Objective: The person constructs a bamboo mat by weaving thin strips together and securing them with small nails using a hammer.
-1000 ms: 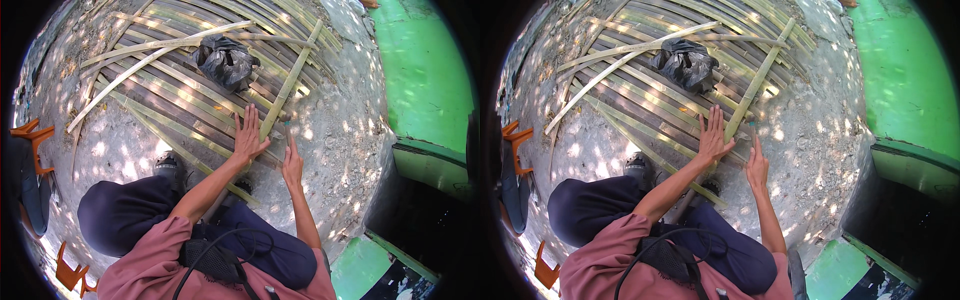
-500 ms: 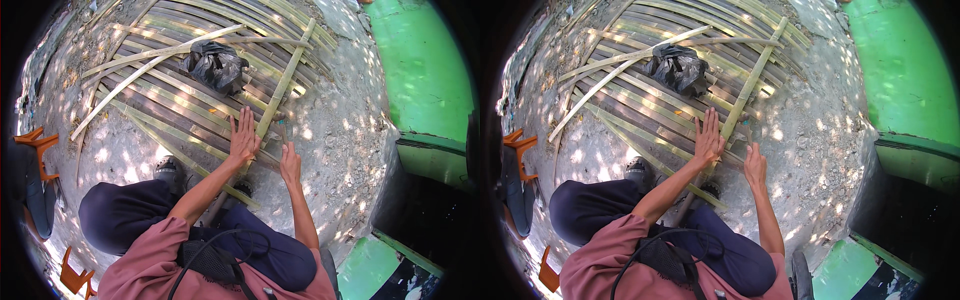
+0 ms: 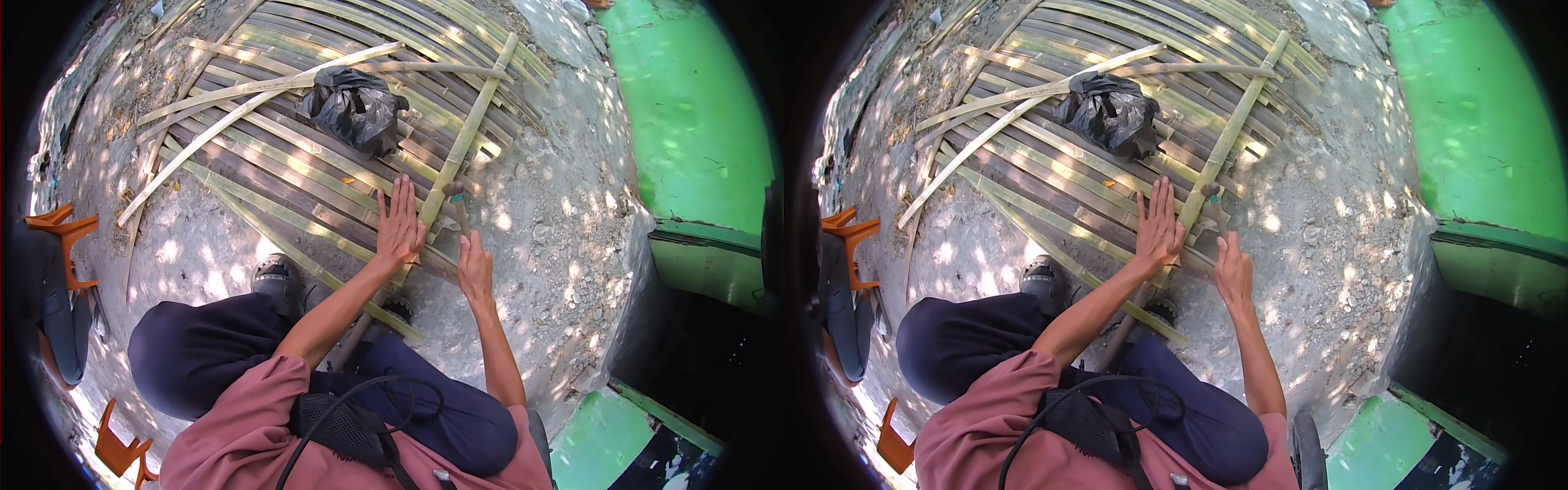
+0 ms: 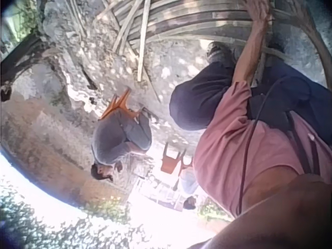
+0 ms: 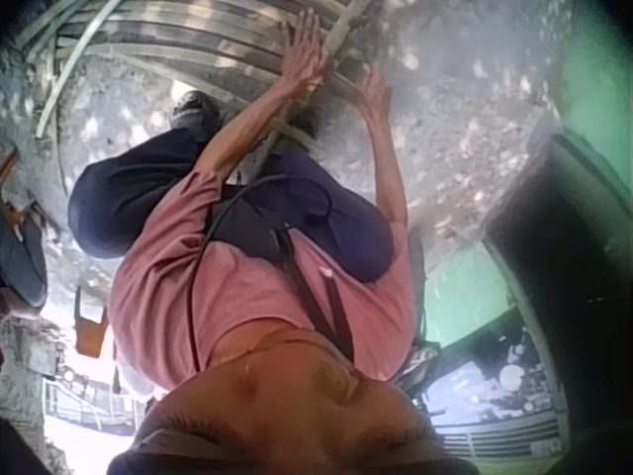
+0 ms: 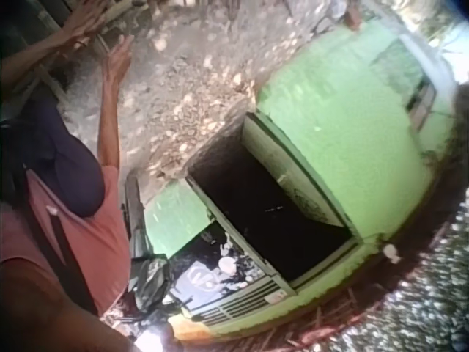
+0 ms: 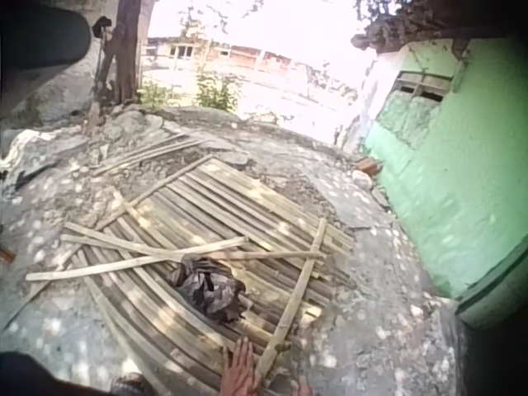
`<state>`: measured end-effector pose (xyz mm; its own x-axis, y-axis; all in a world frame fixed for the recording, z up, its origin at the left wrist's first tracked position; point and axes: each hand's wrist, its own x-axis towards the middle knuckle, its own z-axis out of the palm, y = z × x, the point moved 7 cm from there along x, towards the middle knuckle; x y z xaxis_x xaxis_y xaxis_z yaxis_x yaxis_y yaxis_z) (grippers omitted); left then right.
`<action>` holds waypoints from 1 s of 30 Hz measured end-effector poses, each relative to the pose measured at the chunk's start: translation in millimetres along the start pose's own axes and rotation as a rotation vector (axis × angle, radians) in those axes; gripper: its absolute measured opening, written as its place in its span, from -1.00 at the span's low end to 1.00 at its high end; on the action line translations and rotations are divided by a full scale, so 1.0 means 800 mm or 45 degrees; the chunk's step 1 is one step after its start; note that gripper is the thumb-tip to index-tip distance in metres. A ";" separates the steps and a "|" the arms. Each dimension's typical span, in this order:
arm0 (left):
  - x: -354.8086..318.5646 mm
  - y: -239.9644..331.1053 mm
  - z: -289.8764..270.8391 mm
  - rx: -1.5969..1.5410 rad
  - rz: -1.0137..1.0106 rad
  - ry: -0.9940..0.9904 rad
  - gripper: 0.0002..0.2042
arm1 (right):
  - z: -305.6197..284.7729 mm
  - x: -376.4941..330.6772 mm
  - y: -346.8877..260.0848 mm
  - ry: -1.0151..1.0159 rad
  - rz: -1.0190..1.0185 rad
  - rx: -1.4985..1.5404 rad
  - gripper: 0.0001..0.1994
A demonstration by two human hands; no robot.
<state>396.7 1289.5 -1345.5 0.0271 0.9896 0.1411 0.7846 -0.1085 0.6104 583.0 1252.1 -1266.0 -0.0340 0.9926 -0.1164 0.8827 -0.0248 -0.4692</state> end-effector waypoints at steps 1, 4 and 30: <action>-0.014 -0.002 0.004 0.011 -0.004 -0.019 -0.12 | -0.011 -0.006 -0.009 0.060 0.012 0.094 -0.73; -0.013 -0.005 0.006 0.027 -0.002 -0.035 -0.10 | -0.059 -0.001 -0.043 0.274 -0.014 0.342 -0.71; -0.014 0.006 0.000 -0.002 0.030 -0.029 -0.13 | -0.001 -0.014 0.011 0.059 0.015 0.035 -0.80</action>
<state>400.0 1277.8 -1343.9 0.0599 0.9887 0.1375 0.7824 -0.1321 0.6086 591.6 1240.7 -1268.1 -0.0014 0.9966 -0.0821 0.8697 -0.0393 -0.4920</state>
